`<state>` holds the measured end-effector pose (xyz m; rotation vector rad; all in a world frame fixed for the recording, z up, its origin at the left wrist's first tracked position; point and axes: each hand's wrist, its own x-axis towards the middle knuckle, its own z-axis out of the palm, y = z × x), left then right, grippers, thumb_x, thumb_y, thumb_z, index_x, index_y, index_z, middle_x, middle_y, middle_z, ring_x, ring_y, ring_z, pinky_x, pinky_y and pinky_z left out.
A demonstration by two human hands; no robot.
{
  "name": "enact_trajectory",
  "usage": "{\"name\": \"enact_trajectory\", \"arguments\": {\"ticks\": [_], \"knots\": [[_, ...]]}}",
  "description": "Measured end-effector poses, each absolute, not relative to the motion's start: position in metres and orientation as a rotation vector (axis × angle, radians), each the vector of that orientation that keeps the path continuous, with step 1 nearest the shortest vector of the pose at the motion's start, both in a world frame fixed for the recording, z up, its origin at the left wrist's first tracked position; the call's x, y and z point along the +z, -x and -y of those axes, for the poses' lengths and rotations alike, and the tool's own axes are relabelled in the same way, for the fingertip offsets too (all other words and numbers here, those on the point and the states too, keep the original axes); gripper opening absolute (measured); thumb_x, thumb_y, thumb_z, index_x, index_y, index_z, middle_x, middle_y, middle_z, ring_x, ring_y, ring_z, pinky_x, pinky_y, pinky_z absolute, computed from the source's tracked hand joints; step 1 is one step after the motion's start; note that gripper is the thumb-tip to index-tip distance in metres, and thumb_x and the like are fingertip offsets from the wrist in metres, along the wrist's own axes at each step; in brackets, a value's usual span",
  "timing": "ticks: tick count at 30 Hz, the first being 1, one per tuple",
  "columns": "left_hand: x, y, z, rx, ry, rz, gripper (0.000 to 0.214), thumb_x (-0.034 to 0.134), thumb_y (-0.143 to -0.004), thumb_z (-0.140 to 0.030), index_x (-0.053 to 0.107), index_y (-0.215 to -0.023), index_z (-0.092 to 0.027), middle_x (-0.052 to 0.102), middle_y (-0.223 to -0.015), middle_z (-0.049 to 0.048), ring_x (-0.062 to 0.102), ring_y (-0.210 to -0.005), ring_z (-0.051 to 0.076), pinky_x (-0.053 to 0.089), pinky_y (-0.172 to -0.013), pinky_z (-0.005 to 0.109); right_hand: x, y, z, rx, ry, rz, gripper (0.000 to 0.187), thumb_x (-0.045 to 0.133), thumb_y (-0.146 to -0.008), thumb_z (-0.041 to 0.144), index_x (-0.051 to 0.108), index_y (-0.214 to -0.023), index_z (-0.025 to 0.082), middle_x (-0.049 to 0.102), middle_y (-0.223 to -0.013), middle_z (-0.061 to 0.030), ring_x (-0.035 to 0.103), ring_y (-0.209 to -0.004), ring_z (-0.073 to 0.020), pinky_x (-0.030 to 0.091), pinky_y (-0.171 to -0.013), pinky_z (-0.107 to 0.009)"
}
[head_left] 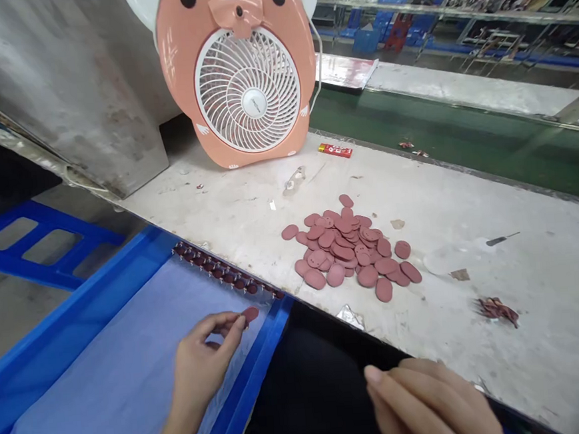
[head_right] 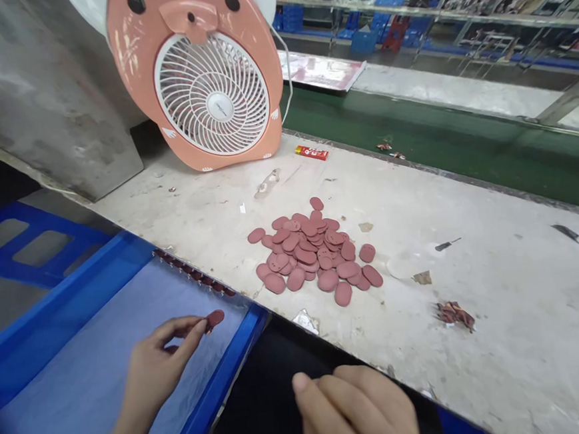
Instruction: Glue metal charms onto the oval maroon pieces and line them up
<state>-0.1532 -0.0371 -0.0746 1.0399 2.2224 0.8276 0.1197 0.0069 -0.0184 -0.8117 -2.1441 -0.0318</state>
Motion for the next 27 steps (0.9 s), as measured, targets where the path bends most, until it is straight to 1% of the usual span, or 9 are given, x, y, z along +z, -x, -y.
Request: {"name": "enact_trajectory", "arguments": {"ticks": [3, 5, 8, 10, 13, 19, 24, 27], "knots": [[-0.103, 0.174, 0.015, 0.604, -1.176, -2.18, 0.024, 0.062, -0.085, -0.042, 0.07, -0.085, -0.02, 0.072, -0.084, 0.0022, 0.065, -0.079, 0.02, 0.051, -0.073, 0.032, -0.029, -0.148, -0.015, -0.038, 0.819, 2.16, 0.031, 0.074, -0.074, -0.001, 0.072, -0.099, 0.015, 0.069, -0.076, -0.0019, 0.065, -0.064, -0.0165, 0.056, -0.059, -0.029], [-0.12, 0.181, 0.001, 0.44, -1.24, -2.169, 0.023, 0.061, -0.087, -0.039, 0.069, -0.089, -0.018, 0.07, -0.086, 0.0025, 0.065, -0.08, 0.02, 0.052, -0.076, 0.038, -0.033, -0.161, -0.023, -0.034, 0.772, 2.188, 0.037, 0.075, -0.072, -0.003, 0.071, -0.104, 0.013, 0.07, -0.081, -0.0043, 0.065, -0.067, -0.0166, 0.055, -0.061, -0.029], [-0.139, 0.186, -0.016, 0.234, -1.294, -2.171, 0.024, 0.059, -0.09, -0.038, 0.066, -0.095, -0.016, 0.068, -0.092, 0.0037, 0.065, -0.084, 0.02, 0.053, -0.077, 0.041, -0.033, -0.171, -0.034, -0.076, 0.789, 2.221, 0.032, 0.075, -0.074, -0.001, 0.07, -0.104, 0.011, 0.069, -0.081, -0.0064, 0.064, -0.067, -0.0164, 0.054, -0.063, -0.029], [-0.147, 0.188, -0.024, 0.132, -1.322, -2.164, 0.024, 0.059, -0.09, -0.037, 0.065, -0.099, -0.015, 0.068, -0.096, 0.0047, 0.065, -0.088, 0.021, 0.054, -0.079, 0.042, -0.035, -0.173, -0.037, -0.116, 0.83, 2.222, 0.028, 0.075, -0.076, 0.001, 0.07, -0.102, 0.011, 0.068, -0.08, -0.0062, 0.064, -0.066, -0.0164, 0.054, -0.063, -0.029], [-0.153, 0.187, -0.034, 0.031, -1.356, -2.143, 0.026, 0.059, -0.09, -0.037, 0.064, -0.104, -0.016, 0.067, -0.103, 0.0062, 0.065, -0.092, 0.022, 0.054, -0.081, 0.044, -0.04, -0.174, -0.039, -0.155, 0.862, 2.227, 0.032, 0.076, -0.074, 0.001, 0.07, -0.103, 0.012, 0.068, -0.08, -0.0052, 0.064, -0.066, -0.0166, 0.054, -0.064, -0.03], [-0.156, 0.182, -0.041, -0.056, -1.383, -2.183, 0.03, 0.058, -0.091, -0.039, 0.063, -0.109, -0.016, 0.067, -0.107, 0.0071, 0.065, -0.093, 0.023, 0.054, -0.081, 0.044, -0.044, -0.173, -0.04, -0.162, 0.836, 2.239, 0.032, 0.075, -0.074, 0.0, 0.069, -0.103, 0.013, 0.068, -0.078, -0.0038, 0.064, -0.065, -0.0159, 0.053, -0.064, -0.029], [-0.16, 0.179, -0.044, -0.086, -1.388, -2.242, 0.031, 0.058, -0.091, -0.038, 0.061, -0.114, -0.017, 0.066, -0.109, 0.0076, 0.065, -0.091, 0.022, 0.055, -0.079, 0.042, -0.043, -0.169, -0.038, -0.153, 0.904, 2.212, 0.031, 0.076, -0.075, 0.0, 0.068, -0.102, 0.011, 0.067, -0.077, -0.0051, 0.063, -0.067, -0.0163, 0.052, -0.067, -0.03], [-0.163, 0.178, -0.044, -0.097, -1.388, -2.264, 0.03, 0.058, -0.091, -0.038, 0.062, -0.112, -0.017, 0.066, -0.108, 0.0074, 0.065, -0.091, 0.022, 0.055, -0.079, 0.042, -0.041, -0.168, -0.037, -0.147, 0.924, 2.247, 0.027, 0.075, -0.078, 0.004, 0.067, -0.103, 0.012, 0.067, -0.079, -0.0053, 0.062, -0.069, -0.016, 0.052, -0.068, -0.03]]}}
